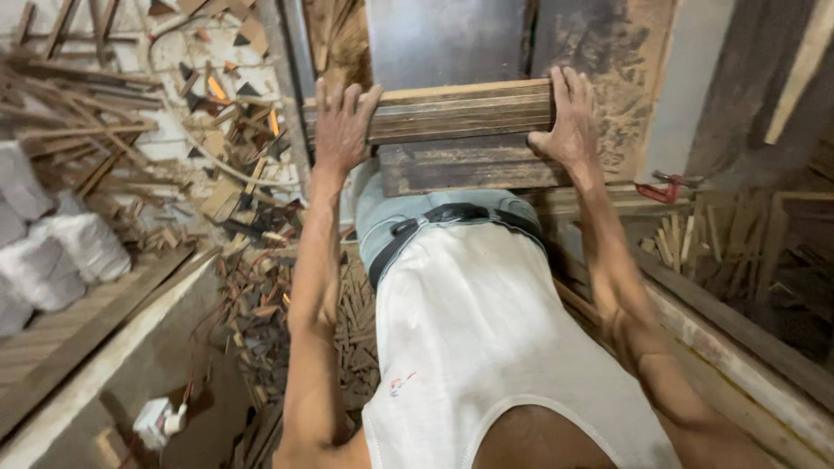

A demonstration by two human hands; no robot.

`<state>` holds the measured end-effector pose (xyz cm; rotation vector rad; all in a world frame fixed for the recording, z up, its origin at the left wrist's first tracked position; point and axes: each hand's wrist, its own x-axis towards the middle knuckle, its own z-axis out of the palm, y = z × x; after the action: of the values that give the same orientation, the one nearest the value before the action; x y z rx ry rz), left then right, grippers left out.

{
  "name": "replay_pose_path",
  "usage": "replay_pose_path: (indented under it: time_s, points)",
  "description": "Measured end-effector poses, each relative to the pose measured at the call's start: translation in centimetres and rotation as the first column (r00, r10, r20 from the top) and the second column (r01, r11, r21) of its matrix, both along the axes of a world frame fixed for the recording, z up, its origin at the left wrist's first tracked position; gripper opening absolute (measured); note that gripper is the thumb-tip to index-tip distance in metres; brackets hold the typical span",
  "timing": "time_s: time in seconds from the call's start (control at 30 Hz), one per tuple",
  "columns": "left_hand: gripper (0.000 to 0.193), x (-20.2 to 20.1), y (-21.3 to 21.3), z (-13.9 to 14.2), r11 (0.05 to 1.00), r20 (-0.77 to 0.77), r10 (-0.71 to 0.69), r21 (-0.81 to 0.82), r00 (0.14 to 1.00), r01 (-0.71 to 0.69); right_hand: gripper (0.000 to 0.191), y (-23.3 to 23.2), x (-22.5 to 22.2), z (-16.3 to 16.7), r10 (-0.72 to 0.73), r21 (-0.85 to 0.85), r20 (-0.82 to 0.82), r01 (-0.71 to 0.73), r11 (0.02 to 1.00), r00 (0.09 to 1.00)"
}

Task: The person sorts and stacks thin wooden strips at a table saw, aligning them into a pile and moving pieces one at a time. They push a wheeled cart, gather small cut wood blocks from the floor, and continue arranging the strips on the saw table.

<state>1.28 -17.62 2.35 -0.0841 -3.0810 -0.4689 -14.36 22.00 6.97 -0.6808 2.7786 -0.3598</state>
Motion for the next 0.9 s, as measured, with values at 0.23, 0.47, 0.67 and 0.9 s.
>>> replay_pose_path:
  time_s: [0.23, 0.47, 0.67, 0.9]
  points:
    - [0.09, -1.2, -0.5, -0.1, 0.997, 0.015, 0.023, -0.072, 1.0, -0.022, 0.104, 0.2, -1.0, -2.8, 0.245, 0.046, -0.035, -0.243, 0.969, 0.969]
    - [0.105, -1.6, 0.0, 1.5, 0.974, -0.176, 0.105, -0.18, 0.979, -0.136, 0.101, 0.4, -0.9, -4.6, 0.265, -0.106, -0.103, -0.275, 0.955, 0.959]
    - [0.11, -1.4, -0.5, 2.2, 0.996, 0.043, 0.091, -0.019, 0.995, -0.09, 0.094, -0.4, -1.1, -4.2, 0.311, -0.152, -0.109, -0.325, 0.934, 0.944]
    - [0.094, -1.4, -1.5, 1.4, 0.993, -0.135, 0.08, -0.074, 0.988, -0.091, 0.105, -0.1, -0.9, -4.7, 0.339, 0.063, -0.082, -0.335, 0.94, 0.937]
